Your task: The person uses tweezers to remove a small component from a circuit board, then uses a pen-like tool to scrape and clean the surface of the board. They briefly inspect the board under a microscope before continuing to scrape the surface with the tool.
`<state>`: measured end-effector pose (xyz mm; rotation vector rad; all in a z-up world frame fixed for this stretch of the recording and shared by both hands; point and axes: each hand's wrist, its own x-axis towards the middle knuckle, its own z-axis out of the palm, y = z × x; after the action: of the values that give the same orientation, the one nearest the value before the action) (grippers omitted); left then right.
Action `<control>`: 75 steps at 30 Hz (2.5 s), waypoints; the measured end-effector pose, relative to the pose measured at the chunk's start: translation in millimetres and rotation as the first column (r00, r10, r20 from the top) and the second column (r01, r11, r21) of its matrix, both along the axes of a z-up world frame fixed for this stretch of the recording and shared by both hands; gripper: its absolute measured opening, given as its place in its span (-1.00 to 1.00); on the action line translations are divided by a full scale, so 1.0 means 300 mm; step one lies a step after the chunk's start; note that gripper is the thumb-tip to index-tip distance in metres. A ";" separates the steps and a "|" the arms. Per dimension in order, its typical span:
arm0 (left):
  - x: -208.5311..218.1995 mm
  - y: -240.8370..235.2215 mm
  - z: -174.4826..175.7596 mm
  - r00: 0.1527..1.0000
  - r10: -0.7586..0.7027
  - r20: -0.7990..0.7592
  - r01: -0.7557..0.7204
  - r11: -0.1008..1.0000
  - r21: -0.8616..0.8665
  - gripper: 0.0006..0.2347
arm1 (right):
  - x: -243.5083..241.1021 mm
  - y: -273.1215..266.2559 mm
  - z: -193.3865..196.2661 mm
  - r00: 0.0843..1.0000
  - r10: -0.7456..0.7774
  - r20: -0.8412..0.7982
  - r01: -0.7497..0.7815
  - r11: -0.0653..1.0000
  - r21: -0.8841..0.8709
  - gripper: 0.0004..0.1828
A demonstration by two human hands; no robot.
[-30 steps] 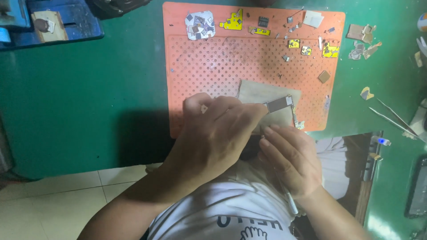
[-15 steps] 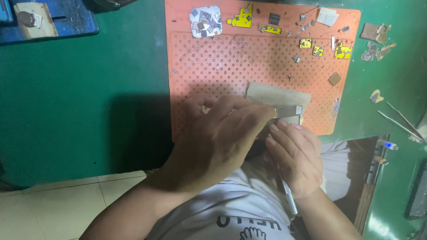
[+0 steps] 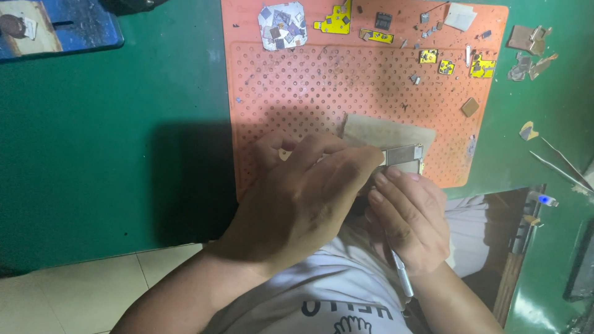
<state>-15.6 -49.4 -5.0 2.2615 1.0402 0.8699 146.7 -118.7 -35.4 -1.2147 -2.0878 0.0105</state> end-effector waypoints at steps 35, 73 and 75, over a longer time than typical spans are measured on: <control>0.005 -0.010 -0.014 0.998 -0.043 0.051 0.046 0.997 -0.066 -0.74 | -0.021 0.013 -0.024 0.998 -0.051 -0.024 0.053 0.995 0.089 -0.97; -0.019 -0.006 0.002 0.999 -0.018 0.050 0.019 1.000 -0.017 -0.83 | 0.007 -0.024 -0.019 0.999 0.011 0.035 -0.011 1.000 -0.014 -0.88; -0.019 -0.007 0.000 0.999 -0.011 0.042 0.012 1.000 -0.022 -0.82 | 0.004 -0.026 -0.018 0.999 0.013 0.047 -0.012 0.999 -0.032 -0.87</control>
<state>-21.4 -51.4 -4.9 2.2195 1.0125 0.8922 148.0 -126.6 -40.7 -1.2317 -2.1432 0.0204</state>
